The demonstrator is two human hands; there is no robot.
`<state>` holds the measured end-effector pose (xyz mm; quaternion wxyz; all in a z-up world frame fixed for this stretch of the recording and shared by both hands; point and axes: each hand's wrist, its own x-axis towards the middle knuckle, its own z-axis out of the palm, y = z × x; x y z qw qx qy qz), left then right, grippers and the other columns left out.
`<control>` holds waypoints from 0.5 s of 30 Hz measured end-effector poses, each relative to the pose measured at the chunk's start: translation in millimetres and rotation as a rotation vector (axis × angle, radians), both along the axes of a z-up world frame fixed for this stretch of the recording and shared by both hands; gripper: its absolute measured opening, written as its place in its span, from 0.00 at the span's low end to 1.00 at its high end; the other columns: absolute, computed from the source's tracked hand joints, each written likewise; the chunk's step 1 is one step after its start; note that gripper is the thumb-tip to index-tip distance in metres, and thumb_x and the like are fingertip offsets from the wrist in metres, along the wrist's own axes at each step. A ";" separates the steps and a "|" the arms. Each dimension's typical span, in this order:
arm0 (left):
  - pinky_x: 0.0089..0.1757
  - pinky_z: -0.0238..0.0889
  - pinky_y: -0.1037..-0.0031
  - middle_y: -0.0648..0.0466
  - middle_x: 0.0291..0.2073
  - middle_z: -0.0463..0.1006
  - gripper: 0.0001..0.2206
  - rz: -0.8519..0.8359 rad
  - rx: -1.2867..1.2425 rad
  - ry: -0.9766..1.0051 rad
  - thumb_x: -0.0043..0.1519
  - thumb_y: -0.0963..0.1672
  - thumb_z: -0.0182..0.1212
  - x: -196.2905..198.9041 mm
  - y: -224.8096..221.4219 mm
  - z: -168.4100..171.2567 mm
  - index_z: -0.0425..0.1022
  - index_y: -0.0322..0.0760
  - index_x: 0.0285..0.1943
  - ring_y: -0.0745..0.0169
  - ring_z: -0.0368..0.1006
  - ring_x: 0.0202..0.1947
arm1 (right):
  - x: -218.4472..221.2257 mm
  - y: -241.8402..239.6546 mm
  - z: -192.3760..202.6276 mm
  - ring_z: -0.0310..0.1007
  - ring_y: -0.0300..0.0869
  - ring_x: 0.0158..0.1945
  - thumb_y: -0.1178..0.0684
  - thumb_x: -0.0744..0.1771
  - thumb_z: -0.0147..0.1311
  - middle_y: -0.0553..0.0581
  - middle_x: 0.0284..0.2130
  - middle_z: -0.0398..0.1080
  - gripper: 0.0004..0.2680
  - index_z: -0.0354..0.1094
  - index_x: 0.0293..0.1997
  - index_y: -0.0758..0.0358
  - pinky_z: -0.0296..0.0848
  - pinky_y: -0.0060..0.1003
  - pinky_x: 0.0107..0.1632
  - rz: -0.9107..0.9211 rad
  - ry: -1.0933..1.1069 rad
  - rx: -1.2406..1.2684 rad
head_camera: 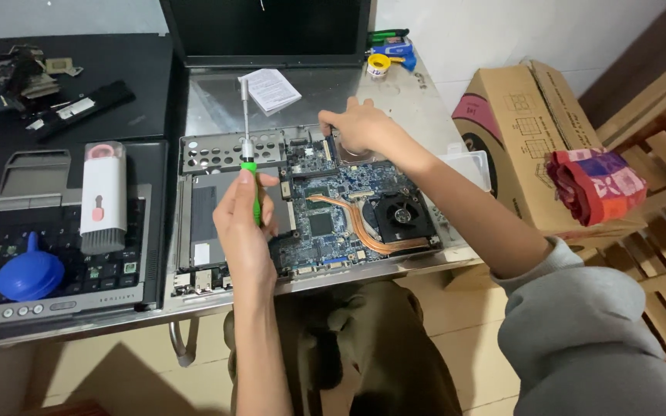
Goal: Unscrewing and disassembling internal components of a laptop on a repair bench.
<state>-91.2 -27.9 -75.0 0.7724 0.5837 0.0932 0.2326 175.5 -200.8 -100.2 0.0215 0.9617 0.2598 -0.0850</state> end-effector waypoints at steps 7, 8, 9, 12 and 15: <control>0.25 0.55 0.77 0.59 0.17 0.58 0.21 0.000 -0.008 0.003 0.80 0.51 0.48 -1.0 0.5 2.3 0.81 0.34 0.45 0.71 0.50 0.16 | -18.4 9.6 23.8 0.69 0.81 0.66 0.46 0.75 0.52 0.78 0.61 0.65 0.08 0.69 0.62 0.32 0.77 0.67 0.58 -0.029 0.068 -0.020; 0.25 0.55 0.77 0.60 0.17 0.58 0.21 0.001 -0.011 0.013 0.80 0.51 0.48 -1.1 0.6 2.7 0.82 0.34 0.45 0.71 0.50 0.16 | -11.5 9.8 17.6 0.71 0.81 0.64 0.46 0.76 0.51 0.81 0.62 0.65 0.10 0.67 0.66 0.33 0.78 0.67 0.58 -0.034 0.079 -0.042; 0.25 0.54 0.78 0.60 0.17 0.58 0.21 0.001 -0.014 0.023 0.80 0.51 0.48 -1.1 0.7 3.2 0.82 0.34 0.45 0.72 0.50 0.16 | -4.5 10.0 11.5 0.72 0.81 0.63 0.45 0.76 0.50 0.84 0.63 0.64 0.12 0.66 0.70 0.33 0.78 0.68 0.58 -0.040 0.091 -0.064; 0.25 0.55 0.77 0.59 0.18 0.58 0.21 0.014 -0.026 0.017 0.80 0.52 0.49 -1.7 3.5 3.1 0.82 0.35 0.45 0.71 0.50 0.16 | -5.4 12.9 10.1 0.74 0.80 0.61 0.44 0.76 0.50 0.83 0.62 0.66 0.15 0.64 0.75 0.28 0.79 0.66 0.58 -0.066 0.076 -0.076; 0.25 0.57 0.78 0.60 0.17 0.57 0.20 0.027 -0.068 0.031 0.79 0.51 0.51 -2.1 5.9 5.6 0.81 0.36 0.44 0.72 0.50 0.16 | -16.6 16.7 22.3 0.76 0.79 0.60 0.42 0.76 0.49 0.82 0.63 0.66 0.12 0.67 0.70 0.27 0.79 0.64 0.57 -0.073 0.084 -0.099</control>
